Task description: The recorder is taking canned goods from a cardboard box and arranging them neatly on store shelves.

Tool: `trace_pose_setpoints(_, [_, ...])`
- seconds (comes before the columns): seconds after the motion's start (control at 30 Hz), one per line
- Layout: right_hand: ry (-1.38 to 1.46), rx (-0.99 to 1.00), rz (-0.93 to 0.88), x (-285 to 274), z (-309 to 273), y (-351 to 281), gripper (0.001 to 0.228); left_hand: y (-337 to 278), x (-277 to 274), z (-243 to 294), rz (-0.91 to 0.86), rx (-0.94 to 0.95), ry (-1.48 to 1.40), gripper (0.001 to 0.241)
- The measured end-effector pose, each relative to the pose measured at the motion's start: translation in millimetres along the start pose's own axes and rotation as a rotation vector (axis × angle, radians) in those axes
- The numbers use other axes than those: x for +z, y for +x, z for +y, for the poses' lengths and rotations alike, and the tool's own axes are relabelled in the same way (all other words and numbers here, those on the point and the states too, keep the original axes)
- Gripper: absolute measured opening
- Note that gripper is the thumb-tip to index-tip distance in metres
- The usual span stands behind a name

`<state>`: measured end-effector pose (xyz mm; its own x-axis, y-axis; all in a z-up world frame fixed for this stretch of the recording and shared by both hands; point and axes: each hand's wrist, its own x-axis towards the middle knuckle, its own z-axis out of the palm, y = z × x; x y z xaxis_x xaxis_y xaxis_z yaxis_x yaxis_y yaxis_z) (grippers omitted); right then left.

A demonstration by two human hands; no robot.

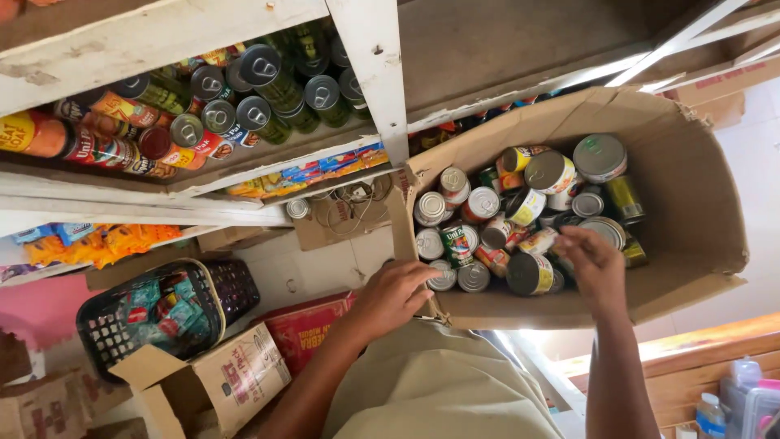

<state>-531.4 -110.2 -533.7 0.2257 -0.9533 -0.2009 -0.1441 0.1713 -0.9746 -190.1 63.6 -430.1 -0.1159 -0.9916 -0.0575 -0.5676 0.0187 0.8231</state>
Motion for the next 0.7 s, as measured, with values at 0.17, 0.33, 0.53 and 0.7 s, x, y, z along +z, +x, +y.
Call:
trace_pose_setpoints(0.17, [-0.398, 0.084, -0.179, 24.1, 43.3, 47.8, 0.024, -20.5, -4.9, 0.9, 0.077, -0.027, 0.022, 0.030])
trace_pose_setpoints(0.33, [-1.470, 0.056, -0.753, 32.6, 204.6, 112.6, 0.038, -39.0, -5.7, -0.3, 0.027, -0.172, 0.044, 0.032])
trace_pose_setpoints(0.53, [-1.764, 0.247, -0.752, 97.4, 120.8, 77.8, 0.065, -64.7, -6.0, -7.2, 0.142, -0.151, -0.006, 0.031])
trace_pose_setpoints(0.7, [-1.960, 0.140, -0.764, 109.5, 111.0, 54.3, 0.091, -81.2, -11.2, -9.1, 0.186, -0.204, -0.013, 0.032])
